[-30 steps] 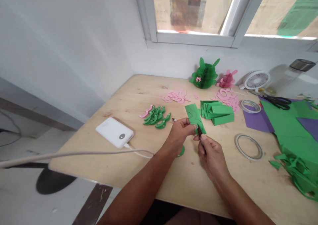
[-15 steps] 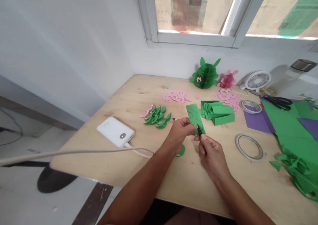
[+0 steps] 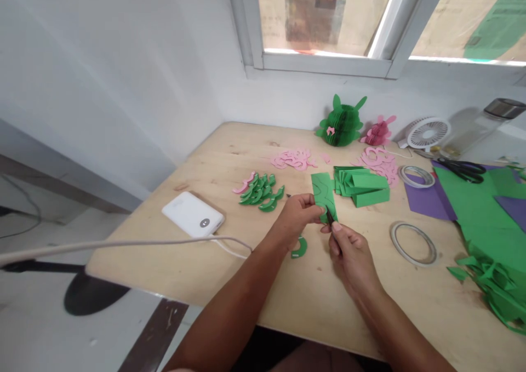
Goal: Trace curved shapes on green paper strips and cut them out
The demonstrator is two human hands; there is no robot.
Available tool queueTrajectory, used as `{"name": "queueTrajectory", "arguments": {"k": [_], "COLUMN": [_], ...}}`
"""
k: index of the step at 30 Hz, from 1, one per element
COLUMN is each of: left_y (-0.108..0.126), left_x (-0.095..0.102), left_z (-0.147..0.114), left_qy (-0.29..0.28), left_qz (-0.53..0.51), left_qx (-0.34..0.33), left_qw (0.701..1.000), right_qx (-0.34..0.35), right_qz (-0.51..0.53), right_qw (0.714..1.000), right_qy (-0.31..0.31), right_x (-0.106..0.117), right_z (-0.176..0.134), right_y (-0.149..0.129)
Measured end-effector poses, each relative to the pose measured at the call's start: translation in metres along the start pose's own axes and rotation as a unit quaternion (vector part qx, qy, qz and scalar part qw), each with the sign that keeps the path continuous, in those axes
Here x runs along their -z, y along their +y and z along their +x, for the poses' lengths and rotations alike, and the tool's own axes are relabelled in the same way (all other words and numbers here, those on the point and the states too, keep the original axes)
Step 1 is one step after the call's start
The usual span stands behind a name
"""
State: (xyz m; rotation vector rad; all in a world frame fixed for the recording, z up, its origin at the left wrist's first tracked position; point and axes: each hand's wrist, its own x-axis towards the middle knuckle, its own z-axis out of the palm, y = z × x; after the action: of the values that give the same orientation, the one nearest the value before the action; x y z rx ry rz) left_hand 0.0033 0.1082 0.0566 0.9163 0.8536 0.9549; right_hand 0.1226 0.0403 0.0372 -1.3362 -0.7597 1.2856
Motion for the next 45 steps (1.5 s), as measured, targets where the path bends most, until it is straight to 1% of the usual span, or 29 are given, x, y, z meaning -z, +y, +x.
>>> {"name": "queueTrajectory", "arguments": {"k": [6, 24, 29, 34, 41, 45], "left_y": [0.0021, 0.0043, 0.0012, -0.0039, 0.0009, 0.0024], "left_x": [0.0021, 0.0014, 0.0013, -0.0017, -0.007, -0.0075], "left_z": [-0.0006, -0.0009, 0.0015, 0.0035, -0.0017, -0.002], "left_qy": [-0.01, -0.007, -0.005, 0.009, 0.042, 0.039], "left_qz": [0.001, 0.005, 0.006, -0.014, -0.025, -0.02], "left_qx": [0.001, 0.009, 0.011, -0.002, -0.007, -0.012], "left_qw": [1.0, 1.0, 1.0, 1.0, 0.999, 0.999], "right_qx": [-0.001, -0.002, 0.0, -0.002, 0.0, 0.0], "right_qz": [-0.002, 0.007, 0.012, 0.014, 0.009, 0.007], "right_qw": [1.0, 1.0, 1.0, 1.0, 1.0, 1.0], "right_qy": [-0.001, 0.005, 0.011, 0.019, 0.016, 0.015], "right_x": [0.0006, 0.0005, 0.0011, 0.0018, 0.0023, 0.0022], "right_z": [0.0003, 0.0009, 0.0019, 0.0027, 0.0029, 0.0022], "right_y": [0.0028, 0.0045, 0.0065, 0.0052, 0.0039, 0.0042]}}
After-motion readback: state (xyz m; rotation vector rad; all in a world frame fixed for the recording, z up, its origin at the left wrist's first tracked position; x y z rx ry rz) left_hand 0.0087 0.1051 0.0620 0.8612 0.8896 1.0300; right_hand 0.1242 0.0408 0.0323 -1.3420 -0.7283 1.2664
